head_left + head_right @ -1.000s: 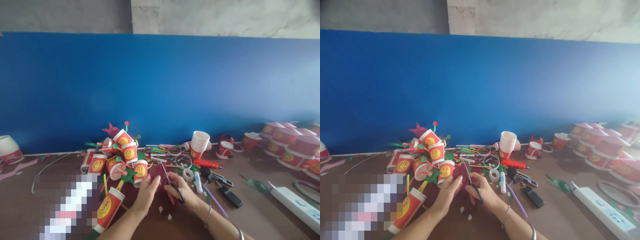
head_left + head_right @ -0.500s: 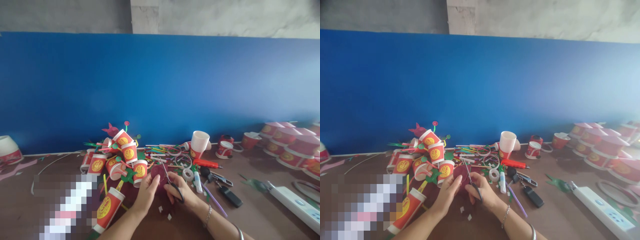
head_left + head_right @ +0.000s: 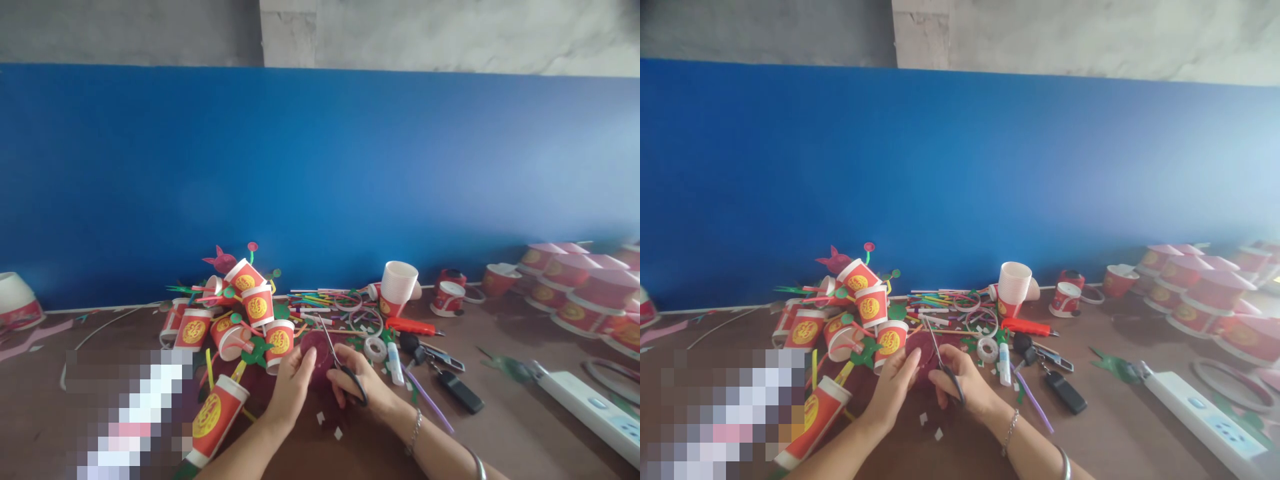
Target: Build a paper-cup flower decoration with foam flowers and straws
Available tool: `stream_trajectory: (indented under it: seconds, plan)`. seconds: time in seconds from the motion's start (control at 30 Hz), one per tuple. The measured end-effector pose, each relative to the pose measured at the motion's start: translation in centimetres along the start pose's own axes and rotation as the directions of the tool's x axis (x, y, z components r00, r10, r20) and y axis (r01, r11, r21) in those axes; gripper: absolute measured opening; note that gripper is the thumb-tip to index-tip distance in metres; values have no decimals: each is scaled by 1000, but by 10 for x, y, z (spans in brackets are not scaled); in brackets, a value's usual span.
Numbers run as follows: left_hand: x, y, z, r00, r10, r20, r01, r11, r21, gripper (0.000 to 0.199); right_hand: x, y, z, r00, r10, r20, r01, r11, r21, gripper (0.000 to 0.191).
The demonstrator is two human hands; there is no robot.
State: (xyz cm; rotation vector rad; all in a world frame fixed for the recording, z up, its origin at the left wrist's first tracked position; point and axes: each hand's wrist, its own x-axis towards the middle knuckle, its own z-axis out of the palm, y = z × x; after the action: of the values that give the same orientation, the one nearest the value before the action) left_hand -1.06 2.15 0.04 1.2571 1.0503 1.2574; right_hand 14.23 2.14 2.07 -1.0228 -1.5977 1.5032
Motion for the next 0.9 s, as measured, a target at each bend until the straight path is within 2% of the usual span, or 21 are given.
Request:
stream_trajectory:
  seconds: [0.17, 0.37, 0.63, 0.8, 0.9]
  plan:
    - [-1, 6, -1, 1000, 17, 24, -18, 999, 36, 36, 0, 2, -1, 1000, -12, 3, 12, 1000, -17, 36]
    - [0, 2, -1, 1000, 19, 17, -19, 999, 29, 36, 2, 5, -1, 1000, -28, 8, 28, 999, -17, 38]
    - [0, 4, 0, 998, -8, -59, 8, 1000, 3, 39, 1, 6, -2, 1000, -12, 13, 12, 1000, -7, 37]
    - [-1, 10, 0, 1000, 0, -9, 0, 1000, 2, 35, 0, 4, -1, 1000, 4, -3, -4, 1000, -21, 32]
    - [-1, 8, 0, 1000, 11, -18, -11, 1000, 16, 36, 0, 3, -1, 1000, 0, -7, 0, 1000, -27, 31]
